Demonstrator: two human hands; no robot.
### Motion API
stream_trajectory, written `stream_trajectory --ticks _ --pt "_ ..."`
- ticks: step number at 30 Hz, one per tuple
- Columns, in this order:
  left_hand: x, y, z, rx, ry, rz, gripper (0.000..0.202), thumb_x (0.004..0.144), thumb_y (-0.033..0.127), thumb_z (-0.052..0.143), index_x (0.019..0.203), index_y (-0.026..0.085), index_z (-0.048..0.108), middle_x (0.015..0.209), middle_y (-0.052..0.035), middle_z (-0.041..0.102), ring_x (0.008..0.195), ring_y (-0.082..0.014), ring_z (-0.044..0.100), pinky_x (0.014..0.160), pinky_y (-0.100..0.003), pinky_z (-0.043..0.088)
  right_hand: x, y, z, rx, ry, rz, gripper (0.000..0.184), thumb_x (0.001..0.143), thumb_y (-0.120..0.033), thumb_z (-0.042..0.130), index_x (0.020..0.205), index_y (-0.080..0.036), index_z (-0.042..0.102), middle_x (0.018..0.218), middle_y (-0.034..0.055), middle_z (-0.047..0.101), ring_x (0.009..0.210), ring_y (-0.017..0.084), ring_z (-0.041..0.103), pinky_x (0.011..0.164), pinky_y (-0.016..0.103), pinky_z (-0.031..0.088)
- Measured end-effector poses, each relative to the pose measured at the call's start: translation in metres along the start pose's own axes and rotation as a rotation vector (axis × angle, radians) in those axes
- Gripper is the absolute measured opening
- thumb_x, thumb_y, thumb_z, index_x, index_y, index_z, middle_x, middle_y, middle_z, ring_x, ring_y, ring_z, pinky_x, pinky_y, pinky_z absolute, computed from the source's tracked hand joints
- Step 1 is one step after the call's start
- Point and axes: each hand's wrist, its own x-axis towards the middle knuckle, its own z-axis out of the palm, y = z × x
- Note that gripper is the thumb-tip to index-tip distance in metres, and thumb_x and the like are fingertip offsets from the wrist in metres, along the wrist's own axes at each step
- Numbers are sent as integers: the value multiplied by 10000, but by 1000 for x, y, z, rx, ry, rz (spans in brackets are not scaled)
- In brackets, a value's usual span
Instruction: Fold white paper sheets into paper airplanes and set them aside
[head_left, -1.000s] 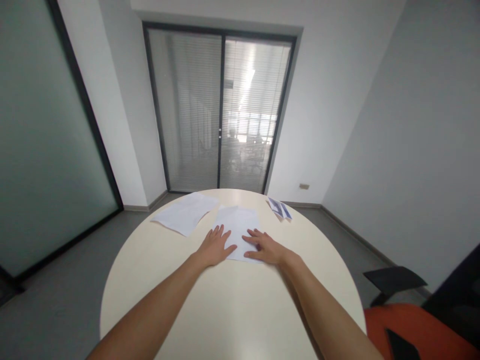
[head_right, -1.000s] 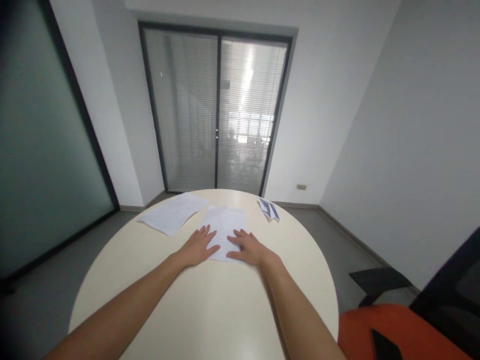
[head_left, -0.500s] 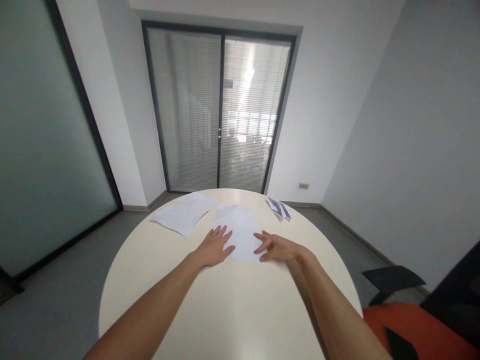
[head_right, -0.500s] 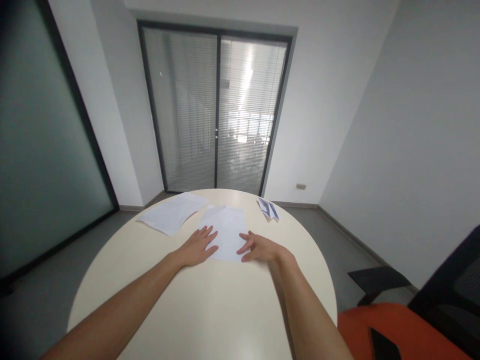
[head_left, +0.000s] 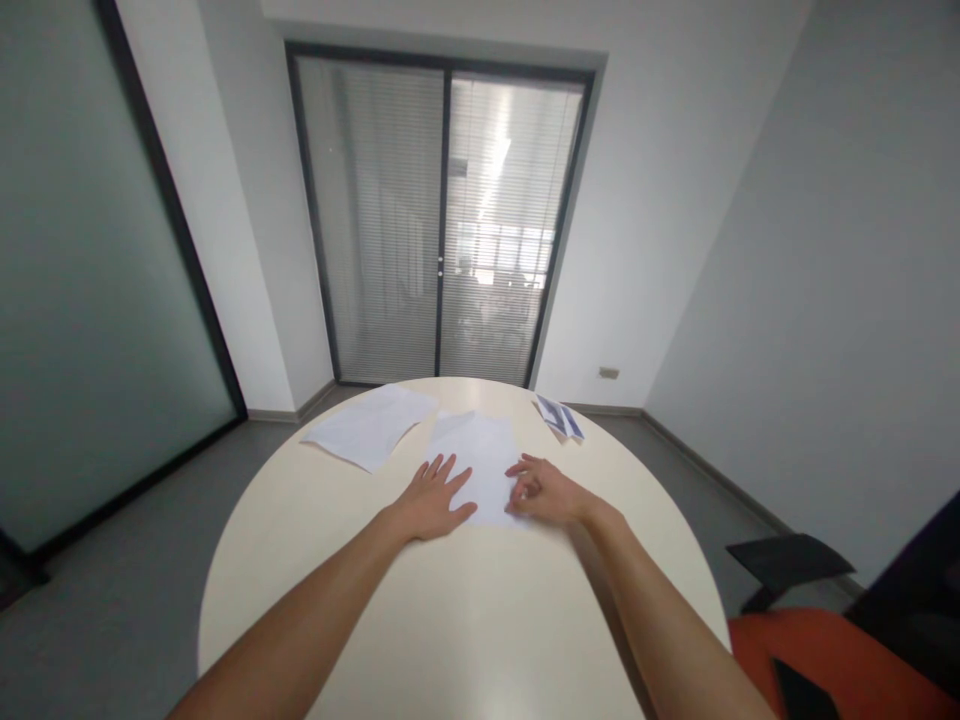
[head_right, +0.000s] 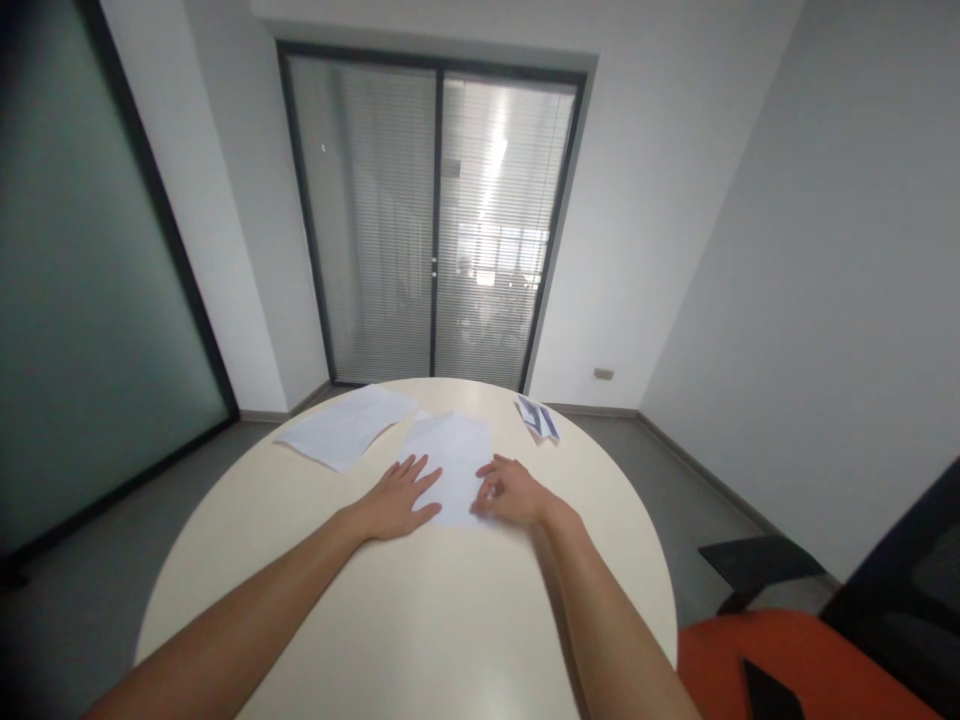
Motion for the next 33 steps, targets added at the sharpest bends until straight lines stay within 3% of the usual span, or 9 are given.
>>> stream_trajectory --ticks 3,8,12,16,19,21,23,25,33 --pt "-4 8 -2 -6 -16 25 746 937 691 338 1557 279 277 1645 -114 137 1511 -367 99 1184 -576 161 10 -13 14 -60 96 -90 424 903 -553 557 1109 -233 744 1334 87 635 1359 285 464 1163 462 326" --pt "-8 23 -13 -44 -112 25 805 927 686 355 1573 222 228 1645 -138 99 1513 -370 40 1188 -590 130 18 -15 36 -161 22 -67 632 991 -585 332 1482 -207 458 1565 100 386 1472 292 285 1200 507 217" --pt "-13 29 -28 -70 -230 39 844 883 656 478 1565 216 250 1645 -152 134 1512 -376 80 1188 -566 168 16 -13 34 -226 68 -64 582 975 -555 407 1420 -202 534 1460 137 516 1347 307 452 1138 482 303" --pt "-18 29 -37 -69 -77 191 600 842 533 603 1374 262 537 1453 -126 486 1355 -333 437 1112 -469 362 13 -19 27 -194 133 -131 387 904 -412 571 1196 -179 670 1195 131 657 1134 269 580 1023 407 420" --pt "-17 26 -34 -84 37 279 347 867 439 593 1148 244 653 1230 -95 620 1209 -283 553 1064 -410 417 11 -22 29 -100 129 -200 265 827 -288 634 1071 -200 685 1282 103 618 1215 257 542 1046 375 413" --pt "-15 24 -28 -100 62 312 349 867 415 597 1158 227 637 1322 -101 582 1326 -296 466 1126 -413 361 13 -21 32 -47 104 -238 245 814 -238 617 1049 -212 681 1309 85 614 1238 249 538 1053 372 416" --pt "-13 21 -20 -93 54 317 533 867 432 594 1347 215 517 1548 -109 379 1480 -332 233 1197 -471 247 15 -17 36 -16 86 -260 311 828 -221 582 1129 -214 661 1288 78 638 1205 238 570 1044 382 431" --pt "-11 18 -14 -70 0 275 662 884 451 564 1475 227 367 1632 -110 219 1509 -355 130 1205 -548 187 19 -12 39 -27 84 -263 404 863 -248 554 1260 -203 614 1331 93 624 1240 242 558 1083 411 403" --pt "-8 15 -13 -37 -49 280 692 866 448 594 1495 261 375 1630 -115 227 1497 -370 177 1203 -554 186 20 1 41 -182 -39 24 562 993 -495 369 1497 -255 429 1609 77 297 1497 276 226 1210 503 156"
